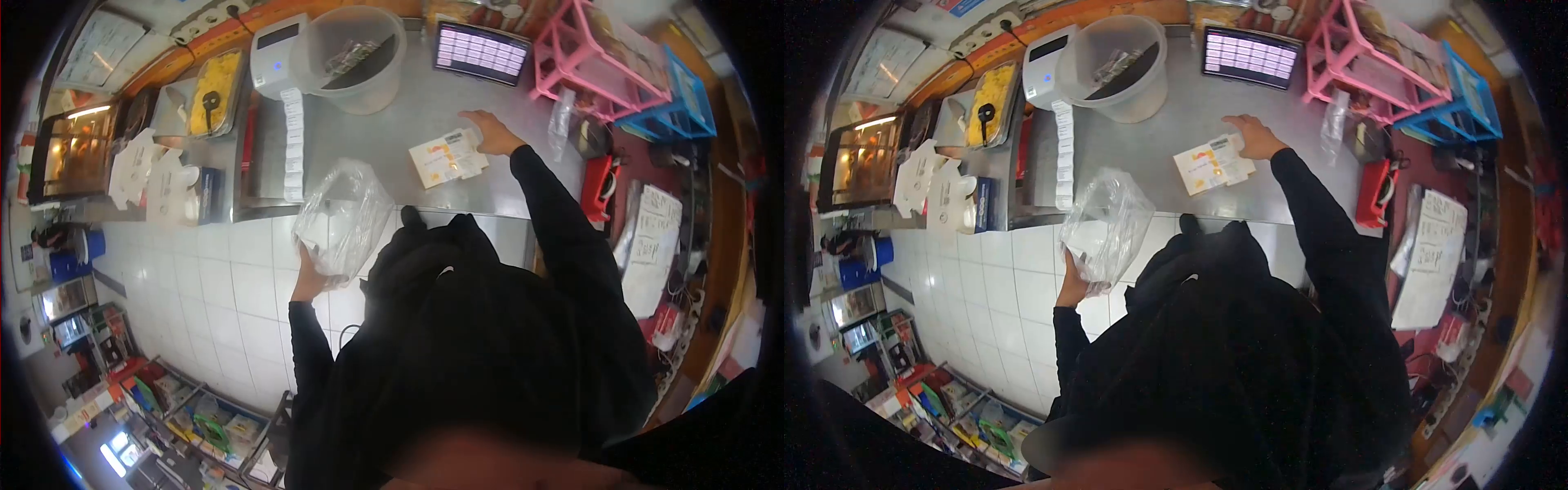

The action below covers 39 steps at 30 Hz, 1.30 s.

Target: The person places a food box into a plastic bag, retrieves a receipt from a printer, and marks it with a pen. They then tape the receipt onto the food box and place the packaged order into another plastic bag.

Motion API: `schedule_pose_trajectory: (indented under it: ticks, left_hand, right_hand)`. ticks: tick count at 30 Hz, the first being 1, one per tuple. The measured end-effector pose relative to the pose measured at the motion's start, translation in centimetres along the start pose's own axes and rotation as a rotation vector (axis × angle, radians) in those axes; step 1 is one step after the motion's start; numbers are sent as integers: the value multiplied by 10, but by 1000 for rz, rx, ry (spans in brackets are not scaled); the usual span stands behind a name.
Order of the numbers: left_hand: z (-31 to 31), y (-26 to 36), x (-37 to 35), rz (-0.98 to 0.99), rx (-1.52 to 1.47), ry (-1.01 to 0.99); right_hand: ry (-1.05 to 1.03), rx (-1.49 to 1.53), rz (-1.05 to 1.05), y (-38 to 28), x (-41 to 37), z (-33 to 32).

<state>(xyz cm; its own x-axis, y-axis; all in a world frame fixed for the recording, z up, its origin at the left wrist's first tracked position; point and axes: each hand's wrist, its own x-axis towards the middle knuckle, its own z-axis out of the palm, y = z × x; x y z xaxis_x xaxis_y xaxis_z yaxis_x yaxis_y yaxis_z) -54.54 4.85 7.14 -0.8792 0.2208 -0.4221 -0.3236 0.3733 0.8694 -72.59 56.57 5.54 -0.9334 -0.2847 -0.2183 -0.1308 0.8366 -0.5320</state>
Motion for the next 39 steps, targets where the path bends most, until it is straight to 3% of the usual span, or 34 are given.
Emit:
schedule_pose_trajectory:
  ticks: [1, 5, 8, 10, 11, 14, 15, 17, 18, 19, 22, 23, 26, 28, 31, 32, 33, 34, 36, 38, 39]
  left_hand:
    - [0, 27, -1, -97, -64, -14]
    - [11, 24, 6, -25, -60, 42]
    - [34, 27, 6, 42, -46, 74]
    - [48, 17, 6, 91, 89, 114]
    - [56, 14, 9, 7, 117, 105]
    - [89, -30, 24, -26, 258, 163]
    - [95, -14, 26, -82, 214, 145]
    - [108, 18, 31, -144, 178, 128]
    - [114, 34, 33, -58, 208, 150]
    - [135, -1, 59, 46, 225, 187]
    - [167, 18, 97, 121, 277, 165]
    - [179, 20, 116, 149, 293, 137]
    - [212, 34, 168, 230, 337, 34]
    - [229, 62, 187, 271, 351, -39]
    - [244, 87, 203, 339, 89, -226]
    - [245, 81, 212, 493, 150, -185]
    - [247, 64, 224, 641, 205, -142]
    - [251, 53, 229, 785, 256, -99]
    - [243, 50, 218, 702, 226, -19]
    - [230, 55, 188, 548, 83, -39]
    - [222, 89, 161, 448, 16, -79]
  right_hand:
    - [-71, -29, -10, -5, 5, 4]
    - [-252, -301, -153, -25, 11, 23]
    - [-166, -435, -333, -47, 8, 46]
    - [-196, -317, -412, -58, 13, 44]
    - [-159, -296, -466, -58, 15, 42]
    - [-108, -246, -355, -65, 9, 37]
    - [-219, -260, -262, -53, 12, 28]
    - [-118, -121, -346, -25, 0, 10]
    - [-44, -114, -326, -17, -7, -8]
    - [10, -113, -317, -7, -9, -25]
    - [158, -68, -239, 10, -5, -96]
    - [165, -58, -182, 5, -9, -126]
    - [394, 180, -430, -63, -29, -179]
    - [440, 296, -572, -96, -40, -169]
    - [172, 233, -633, -56, -33, -101]
    - [98, 268, -604, -58, -39, -81]
    - [163, 497, -550, -105, -61, -70]
    - [137, 395, -599, -99, -57, -62]
    - [79, 192, -662, -68, -49, -24]
    - [-35, -123, -569, -36, -48, -1]
    - [-107, -280, -501, -18, -52, 3]
